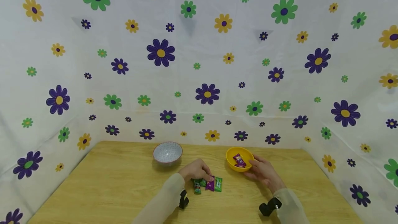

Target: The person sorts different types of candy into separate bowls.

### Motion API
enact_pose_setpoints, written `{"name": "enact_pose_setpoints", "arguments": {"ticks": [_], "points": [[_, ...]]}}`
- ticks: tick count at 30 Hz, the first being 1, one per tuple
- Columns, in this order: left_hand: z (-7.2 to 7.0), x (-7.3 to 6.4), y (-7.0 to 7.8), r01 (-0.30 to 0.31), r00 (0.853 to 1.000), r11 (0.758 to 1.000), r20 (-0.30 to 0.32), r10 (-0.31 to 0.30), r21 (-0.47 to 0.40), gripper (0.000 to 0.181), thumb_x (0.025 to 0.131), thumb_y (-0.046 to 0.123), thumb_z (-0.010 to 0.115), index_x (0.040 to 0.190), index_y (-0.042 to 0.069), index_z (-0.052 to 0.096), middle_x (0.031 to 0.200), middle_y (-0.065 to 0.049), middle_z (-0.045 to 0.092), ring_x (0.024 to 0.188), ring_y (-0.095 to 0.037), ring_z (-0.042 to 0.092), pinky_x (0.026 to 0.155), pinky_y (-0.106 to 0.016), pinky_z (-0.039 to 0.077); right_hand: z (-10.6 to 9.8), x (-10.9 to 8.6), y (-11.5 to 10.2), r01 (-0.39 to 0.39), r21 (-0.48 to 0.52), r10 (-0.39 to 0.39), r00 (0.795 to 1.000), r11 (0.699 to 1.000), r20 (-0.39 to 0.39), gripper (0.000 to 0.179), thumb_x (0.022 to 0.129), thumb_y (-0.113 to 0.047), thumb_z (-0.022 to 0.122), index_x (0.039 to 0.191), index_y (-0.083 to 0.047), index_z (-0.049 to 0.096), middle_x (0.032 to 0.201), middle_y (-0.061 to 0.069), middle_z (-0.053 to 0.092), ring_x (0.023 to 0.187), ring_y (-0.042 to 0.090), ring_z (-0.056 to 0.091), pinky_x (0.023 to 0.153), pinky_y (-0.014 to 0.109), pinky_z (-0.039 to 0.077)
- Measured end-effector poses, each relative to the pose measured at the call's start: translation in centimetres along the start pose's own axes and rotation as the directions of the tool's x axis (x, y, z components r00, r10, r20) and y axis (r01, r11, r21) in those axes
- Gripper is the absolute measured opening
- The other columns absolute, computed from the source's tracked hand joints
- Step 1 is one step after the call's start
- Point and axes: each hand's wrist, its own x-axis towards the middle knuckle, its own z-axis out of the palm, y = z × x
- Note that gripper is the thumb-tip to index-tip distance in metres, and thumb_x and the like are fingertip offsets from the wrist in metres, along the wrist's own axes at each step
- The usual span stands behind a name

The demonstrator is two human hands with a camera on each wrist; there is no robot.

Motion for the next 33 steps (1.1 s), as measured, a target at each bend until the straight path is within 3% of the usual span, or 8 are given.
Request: {"name": "enact_pose_setpoints", "arguments": {"ticks": [7, 14, 20, 24, 33], "points": [[-0.4, 0.3, -0.3, 0.006, 1.0, 1.0, -0.003, -0.006, -0.007, 0.011, 0.082, 0.017, 0.079, 0.079, 0.006, 0.076, 0.079, 0.002, 0.07, 0.076, -0.013, 0.053, 0.072, -0.027, 0.045, 0.0, 0.0, 0.0, 0.001, 0.013, -0.001, 1.0, 1.0, -0.003, 0.058, 0.104, -0.014, 0.048, 0.155, -0.004, 0.022, 0.153, 0.031, 0.03, 0.132, 0.043, 0.046, 0.091, 0.046, 0.055], [-1.0, 0.0, -0.3, 0.059, 0.998, 0.996, -0.027, -0.061, -0.063, 0.017, 0.083, 0.025, 0.079, 0.089, 0.01, 0.077, 0.092, 0.0, 0.071, 0.086, -0.017, 0.055, 0.081, -0.035, 0.048, 0.0, 0.0, 0.0, 0.004, 0.021, -0.004, 1.0, 1.0, 0.006, 0.059, 0.104, -0.014, 0.047, 0.155, -0.003, 0.021, 0.152, 0.032, 0.03, 0.132, 0.044, 0.046, 0.09, 0.046, 0.054], [-1.2, 0.2, -0.2, 0.105, 0.992, 0.986, -0.053, -0.113, -0.125, 0.022, 0.084, 0.031, 0.078, 0.093, 0.012, 0.076, 0.092, 0.0, 0.069, 0.081, -0.018, 0.052, 0.069, -0.029, 0.042, 0.1, -0.1, 0.1, 0.001, 0.032, -0.002, 1.0, 0.999, 0.02, 0.059, 0.104, -0.015, 0.048, 0.155, -0.003, 0.021, 0.151, 0.032, 0.031, 0.132, 0.044, 0.046, 0.091, 0.046, 0.054], [-1.1, 0.5, 0.0, 0.101, 0.99, 0.979, -0.08, -0.116, -0.174, 0.023, 0.084, 0.031, 0.078, 0.096, 0.011, 0.076, 0.096, -0.002, 0.067, 0.082, -0.019, 0.051, 0.066, -0.028, 0.041, 0.1, -0.1, 0.2, 0.004, 0.034, -0.005, 1.0, 0.999, 0.018, 0.059, 0.103, -0.015, 0.049, 0.155, -0.003, 0.022, 0.151, 0.032, 0.031, 0.13, 0.043, 0.048, 0.09, 0.045, 0.055], [-0.1, 1.4, 1.3, 0.032, 0.979, 0.968, -0.188, -0.081, -0.249, 0.023, 0.085, 0.027, 0.077, 0.098, 0.008, 0.077, 0.104, -0.005, 0.067, 0.093, -0.021, 0.052, 0.081, -0.035, 0.044, 0.0, 0.1, 0.2, -0.005, 0.035, 0.005, 1.0, 0.999, -0.016, 0.059, 0.103, -0.015, 0.049, 0.155, -0.005, 0.024, 0.152, 0.03, 0.032, 0.131, 0.042, 0.048, 0.089, 0.044, 0.056]]}}
